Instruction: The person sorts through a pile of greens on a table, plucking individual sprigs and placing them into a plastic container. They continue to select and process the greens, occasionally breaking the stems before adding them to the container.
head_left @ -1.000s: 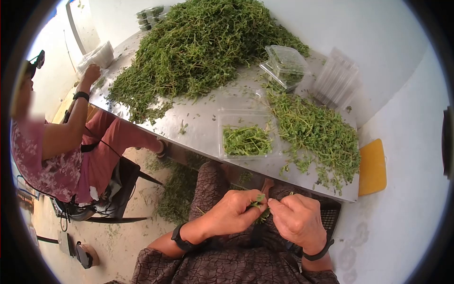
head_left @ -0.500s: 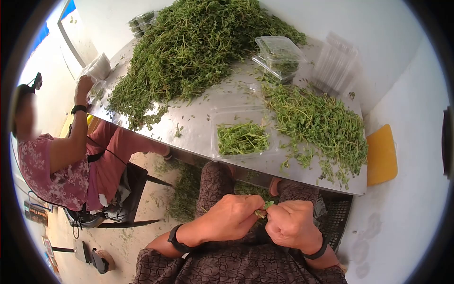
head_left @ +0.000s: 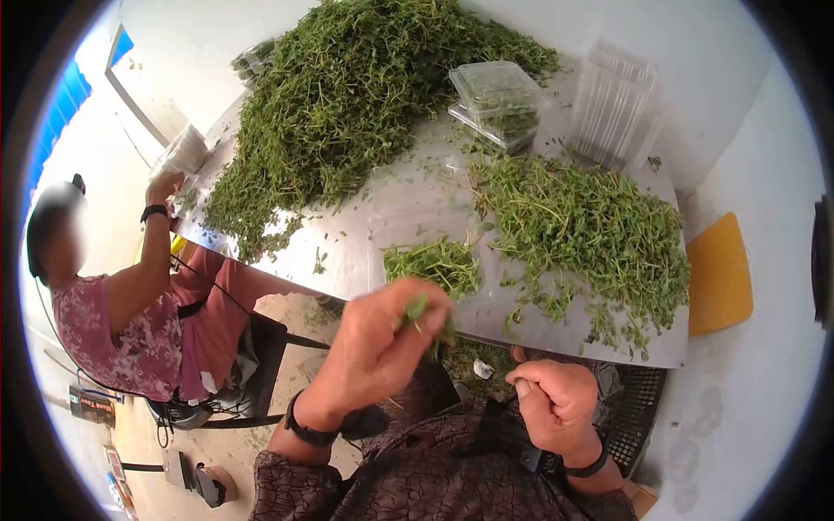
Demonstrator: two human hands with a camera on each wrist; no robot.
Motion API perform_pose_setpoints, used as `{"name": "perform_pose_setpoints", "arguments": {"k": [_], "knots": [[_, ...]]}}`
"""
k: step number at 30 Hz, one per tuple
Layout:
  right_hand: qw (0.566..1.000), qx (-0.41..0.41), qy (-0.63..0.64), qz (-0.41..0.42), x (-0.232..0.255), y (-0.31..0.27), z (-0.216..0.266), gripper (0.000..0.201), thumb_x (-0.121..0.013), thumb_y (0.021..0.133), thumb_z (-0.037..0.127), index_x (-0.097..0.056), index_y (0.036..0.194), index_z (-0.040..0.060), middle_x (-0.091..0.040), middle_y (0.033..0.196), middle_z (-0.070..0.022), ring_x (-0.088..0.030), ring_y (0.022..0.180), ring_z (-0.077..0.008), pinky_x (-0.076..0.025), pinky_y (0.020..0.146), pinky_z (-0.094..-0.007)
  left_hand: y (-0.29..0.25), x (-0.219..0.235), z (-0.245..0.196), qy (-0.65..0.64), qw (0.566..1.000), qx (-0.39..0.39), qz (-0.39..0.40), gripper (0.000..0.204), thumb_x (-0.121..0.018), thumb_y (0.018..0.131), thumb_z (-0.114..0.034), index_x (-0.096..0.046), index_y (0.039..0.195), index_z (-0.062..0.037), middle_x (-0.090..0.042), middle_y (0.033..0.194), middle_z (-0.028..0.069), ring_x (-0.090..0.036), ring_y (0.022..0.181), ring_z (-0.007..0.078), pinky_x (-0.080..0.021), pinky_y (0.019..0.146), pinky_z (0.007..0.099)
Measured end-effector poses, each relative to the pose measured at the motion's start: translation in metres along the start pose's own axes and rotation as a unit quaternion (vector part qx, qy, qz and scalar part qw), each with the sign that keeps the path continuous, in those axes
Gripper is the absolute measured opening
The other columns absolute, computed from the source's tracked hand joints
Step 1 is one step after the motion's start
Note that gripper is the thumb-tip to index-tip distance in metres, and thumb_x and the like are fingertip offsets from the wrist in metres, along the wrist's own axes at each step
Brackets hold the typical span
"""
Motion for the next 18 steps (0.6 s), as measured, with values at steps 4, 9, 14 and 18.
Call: {"name": "perform_pose_setpoints", "arguments": {"k": [4,9,14,18], "knots": [[1.000,-0.001,0.009,-0.013,0.006,0.001,-0.007,0.013,-0.063,0.079,-0.007,-0.066,0.088,0.0009,-0.056,0.060,-0.0073,-0.051,0.046,-0.0166,-0.040,0.047,-0.0271,0.026,0.017,0.003,0.167,0.973,-0.107,-0.121,0.015,-0.060,0.089,0.003,-0.060,0.103,-0.0006,-0.064,0.092,0.0136,-0.060,0.069,0.0282,-0.048,0.061,0.0307],[0.998,-0.057,0.000,0.003,0.008,0.001,-0.018,0.010,-0.059,0.083,-0.004,-0.067,0.088,-0.0017,-0.059,0.061,-0.0049,-0.055,0.049,-0.0128,-0.044,0.050,-0.0255,0.038,0.008,0.008,0.225,0.964,-0.085,-0.116,0.048,-0.062,0.081,0.006,-0.055,0.128,-0.0033,-0.058,0.125,0.0183,-0.060,0.113,0.0352,-0.048,0.094,0.0400],[0.999,-0.051,-0.012,0.008,0.008,0.002,-0.018,0.011,-0.061,0.082,-0.005,-0.067,0.090,-0.0014,-0.061,0.064,-0.0074,-0.057,0.050,-0.0152,-0.043,0.049,-0.0265,0.025,0.010,0.023,0.220,0.972,-0.033,-0.072,0.060,-0.063,0.076,0.009,-0.053,0.134,-0.0053,-0.050,0.142,0.0187,-0.048,0.133,0.0389,-0.041,0.108,0.0444],[0.997,-0.072,-0.005,-0.013,0.008,0.003,-0.016,0.013,-0.064,0.083,-0.005,-0.068,0.095,-0.0015,-0.065,0.069,-0.0099,-0.060,0.054,-0.0178,-0.047,0.053,-0.0270,0.016,0.014,0.031,0.276,0.958,-0.058,-0.056,0.053,-0.063,0.078,0.007,-0.057,0.130,-0.0050,-0.055,0.138,0.0176,-0.048,0.133,0.0384,-0.037,0.113,0.0477]]}}
Point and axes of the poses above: each hand's wrist, its own y-axis towards the middle knuckle, its own x-axis out of the back of the hand, z = x × y, the point moved 7 cm from there along y, towards the middle knuckle
